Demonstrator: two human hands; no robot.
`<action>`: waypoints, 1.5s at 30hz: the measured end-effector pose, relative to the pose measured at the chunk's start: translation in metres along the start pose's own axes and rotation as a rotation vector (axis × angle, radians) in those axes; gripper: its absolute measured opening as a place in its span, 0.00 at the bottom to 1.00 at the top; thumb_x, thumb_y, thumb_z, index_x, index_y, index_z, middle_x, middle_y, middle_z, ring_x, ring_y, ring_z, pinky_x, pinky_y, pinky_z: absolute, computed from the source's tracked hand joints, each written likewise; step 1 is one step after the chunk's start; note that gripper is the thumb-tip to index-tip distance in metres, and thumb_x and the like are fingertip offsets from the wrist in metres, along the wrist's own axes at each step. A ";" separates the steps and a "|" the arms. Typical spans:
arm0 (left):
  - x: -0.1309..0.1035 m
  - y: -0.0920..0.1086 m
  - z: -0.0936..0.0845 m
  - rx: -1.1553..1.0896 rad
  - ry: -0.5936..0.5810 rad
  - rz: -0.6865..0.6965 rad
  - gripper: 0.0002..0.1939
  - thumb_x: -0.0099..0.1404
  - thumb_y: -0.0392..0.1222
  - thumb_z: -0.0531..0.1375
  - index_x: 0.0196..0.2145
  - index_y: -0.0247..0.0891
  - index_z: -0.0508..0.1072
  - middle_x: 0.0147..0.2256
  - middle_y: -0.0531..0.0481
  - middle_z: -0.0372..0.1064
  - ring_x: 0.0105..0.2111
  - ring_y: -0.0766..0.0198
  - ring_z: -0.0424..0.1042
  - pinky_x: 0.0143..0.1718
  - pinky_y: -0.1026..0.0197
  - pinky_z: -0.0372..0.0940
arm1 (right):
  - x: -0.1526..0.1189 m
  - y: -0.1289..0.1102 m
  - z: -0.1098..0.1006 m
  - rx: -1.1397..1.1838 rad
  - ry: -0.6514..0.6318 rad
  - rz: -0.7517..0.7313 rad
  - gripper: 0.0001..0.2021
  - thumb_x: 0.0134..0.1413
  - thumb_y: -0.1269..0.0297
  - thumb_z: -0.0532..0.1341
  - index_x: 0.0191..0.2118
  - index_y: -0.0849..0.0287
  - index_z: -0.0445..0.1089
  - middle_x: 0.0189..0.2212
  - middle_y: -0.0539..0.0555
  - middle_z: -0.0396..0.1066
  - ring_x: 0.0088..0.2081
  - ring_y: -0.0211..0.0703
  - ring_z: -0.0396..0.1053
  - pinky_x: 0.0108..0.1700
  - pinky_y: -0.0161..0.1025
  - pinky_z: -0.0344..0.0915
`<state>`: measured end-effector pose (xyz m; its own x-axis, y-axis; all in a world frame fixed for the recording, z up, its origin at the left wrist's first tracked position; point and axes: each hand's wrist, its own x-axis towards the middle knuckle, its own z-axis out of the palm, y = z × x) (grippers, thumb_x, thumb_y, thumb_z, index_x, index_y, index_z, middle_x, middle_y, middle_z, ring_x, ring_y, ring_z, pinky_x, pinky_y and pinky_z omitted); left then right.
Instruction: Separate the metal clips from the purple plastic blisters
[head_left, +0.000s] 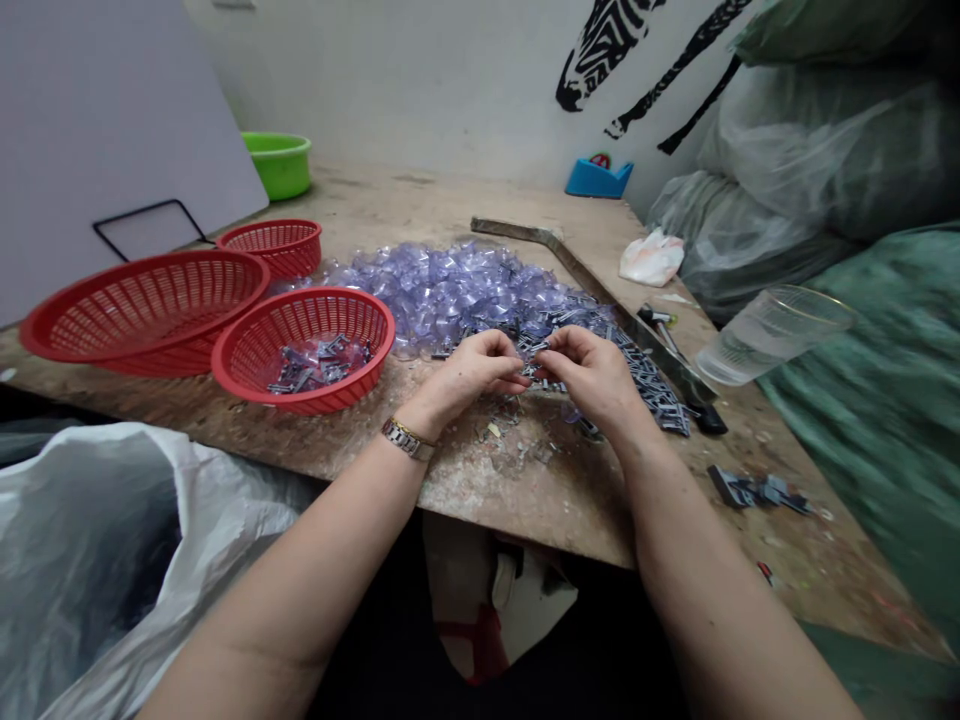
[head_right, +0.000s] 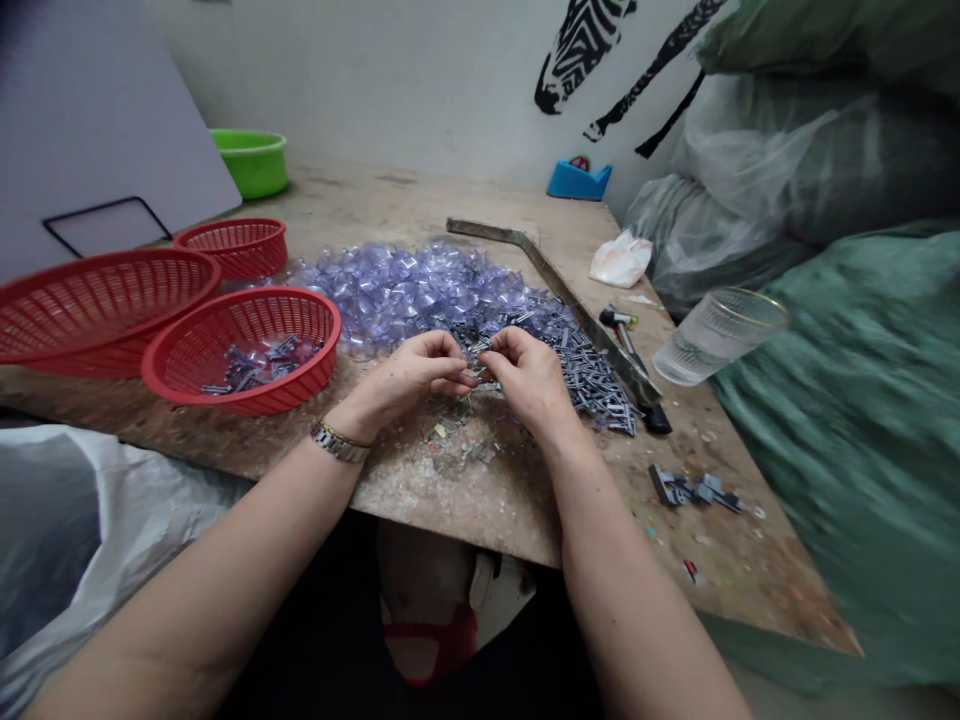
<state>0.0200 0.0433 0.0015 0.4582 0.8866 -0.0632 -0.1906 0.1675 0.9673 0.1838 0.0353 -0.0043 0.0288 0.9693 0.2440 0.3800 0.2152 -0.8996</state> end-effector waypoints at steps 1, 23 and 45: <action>0.000 0.000 0.000 -0.025 -0.014 -0.008 0.07 0.60 0.29 0.58 0.28 0.33 0.62 0.25 0.56 0.65 0.26 0.73 0.72 0.35 0.66 0.68 | 0.000 0.000 0.000 0.013 0.005 0.001 0.05 0.45 0.63 0.61 0.27 0.56 0.63 0.21 0.46 0.66 0.26 0.40 0.69 0.31 0.38 0.66; 0.004 -0.003 -0.004 -0.120 -0.020 0.047 0.07 0.58 0.31 0.61 0.27 0.32 0.64 0.25 0.56 0.65 0.25 0.74 0.71 0.34 0.66 0.69 | -0.002 -0.011 -0.002 0.073 0.011 0.040 0.08 0.43 0.60 0.64 0.25 0.57 0.66 0.20 0.47 0.67 0.25 0.38 0.69 0.29 0.37 0.67; 0.005 -0.004 0.001 0.172 0.134 0.209 0.05 0.56 0.34 0.61 0.26 0.33 0.67 0.25 0.54 0.67 0.28 0.71 0.70 0.34 0.65 0.65 | -0.004 -0.007 0.001 -0.036 0.072 -0.081 0.08 0.45 0.62 0.64 0.25 0.57 0.64 0.20 0.45 0.66 0.24 0.37 0.65 0.29 0.37 0.61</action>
<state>0.0233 0.0465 -0.0024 0.3038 0.9451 0.1207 -0.1134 -0.0899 0.9895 0.1800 0.0303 0.0012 0.0628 0.9375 0.3423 0.4168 0.2870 -0.8625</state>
